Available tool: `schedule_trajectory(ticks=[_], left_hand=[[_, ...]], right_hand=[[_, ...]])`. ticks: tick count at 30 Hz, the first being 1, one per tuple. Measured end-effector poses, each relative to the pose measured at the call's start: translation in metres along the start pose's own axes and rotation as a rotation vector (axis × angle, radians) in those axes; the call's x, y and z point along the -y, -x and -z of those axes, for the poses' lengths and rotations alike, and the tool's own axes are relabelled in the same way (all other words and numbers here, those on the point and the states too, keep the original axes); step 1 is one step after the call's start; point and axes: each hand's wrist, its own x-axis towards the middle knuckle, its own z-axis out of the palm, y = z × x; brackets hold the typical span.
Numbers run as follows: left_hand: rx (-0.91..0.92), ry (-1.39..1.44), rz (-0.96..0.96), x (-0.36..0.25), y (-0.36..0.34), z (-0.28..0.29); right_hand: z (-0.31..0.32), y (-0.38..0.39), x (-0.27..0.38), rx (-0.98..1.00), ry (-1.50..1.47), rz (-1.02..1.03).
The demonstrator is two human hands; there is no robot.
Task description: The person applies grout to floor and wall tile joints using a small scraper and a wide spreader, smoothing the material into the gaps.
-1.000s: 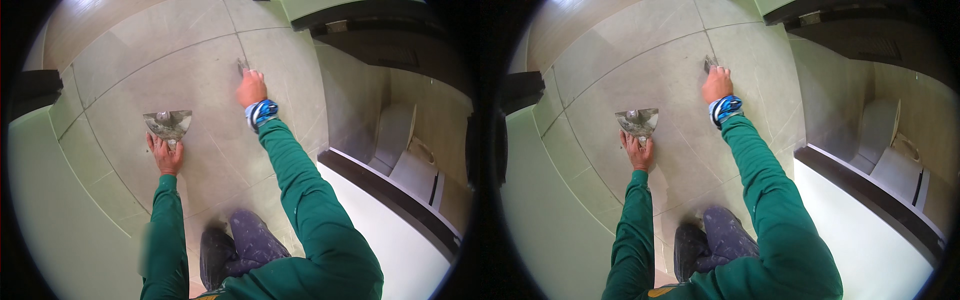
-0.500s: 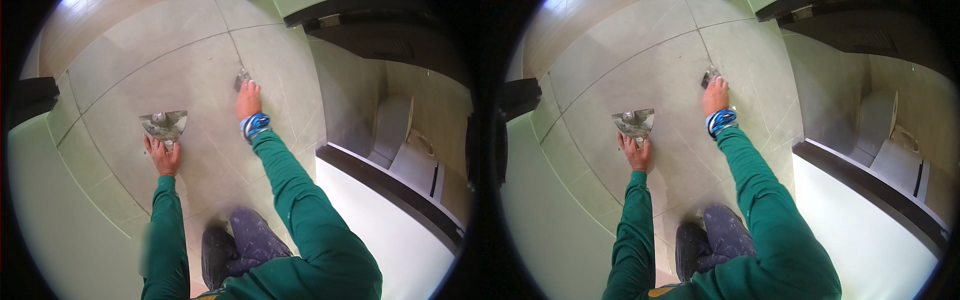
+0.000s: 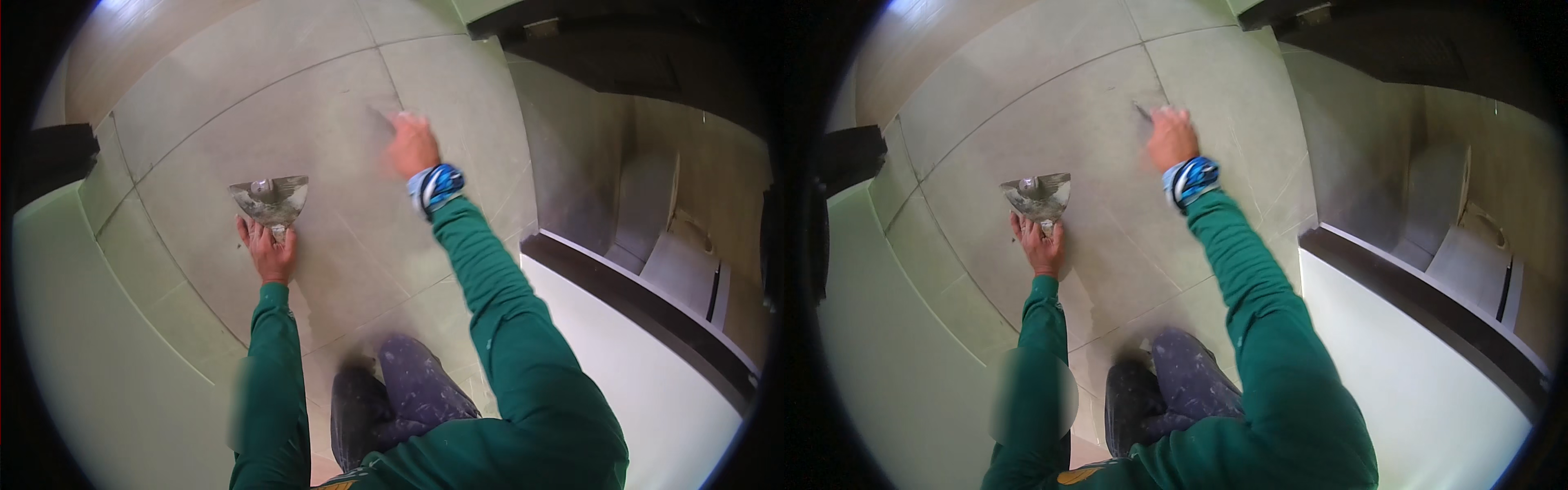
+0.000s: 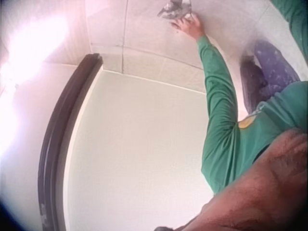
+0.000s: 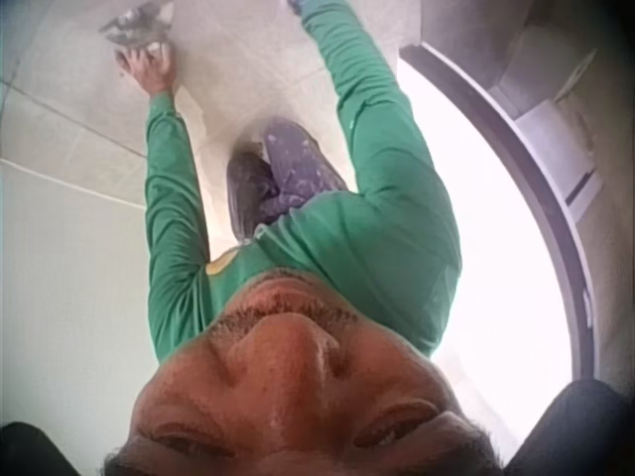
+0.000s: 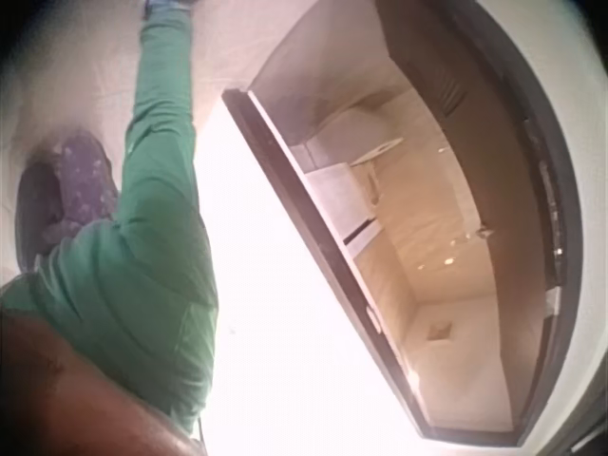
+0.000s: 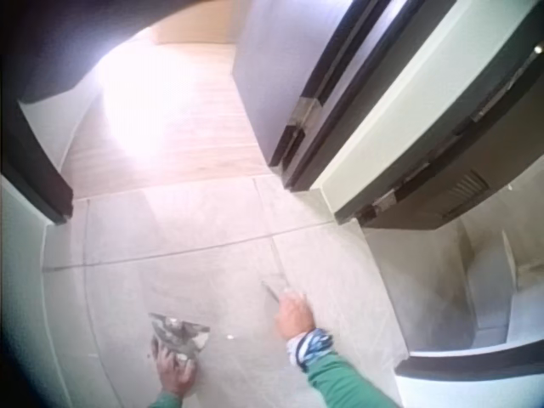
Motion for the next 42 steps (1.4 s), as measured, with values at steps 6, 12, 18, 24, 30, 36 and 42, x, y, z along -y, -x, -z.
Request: schedule_trajectory(ticks=[6, 12, 18, 24, 30, 36, 42], left_hand=[[0.008, 0.028, 0.005, -0.009, -0.007, -0.001], [-0.005, 0.042, 0.013, -0.007, -0.007, 0.0], [-0.004, 0.045, 0.031, -0.006, -0.005, -0.001], [0.009, 0.038, 0.01, -0.008, -0.006, -0.003], [-0.025, 0.021, -0.011, -0.005, -0.004, -0.005], [-0.021, 0.018, -0.022, -0.006, 0.0, -0.005], [-0.039, 0.014, -0.075, -0.002, -0.001, -0.006]], right_hand=[[0.061, -0.125, -0.036, 0.095, 0.296, 0.639], [0.057, -0.132, -0.069, 0.272, 0.477, 0.847], [0.082, -0.097, -0.097, 0.291, 0.489, 0.811], [0.071, -0.075, -0.112, 0.335, 0.425, 0.873], [0.073, -0.052, -0.1, 0.363, 0.397, 1.025], [0.075, -0.024, -0.138, 0.369, 0.457, 0.945], [0.062, 0.018, -0.134, 0.27, 0.365, 0.908]])
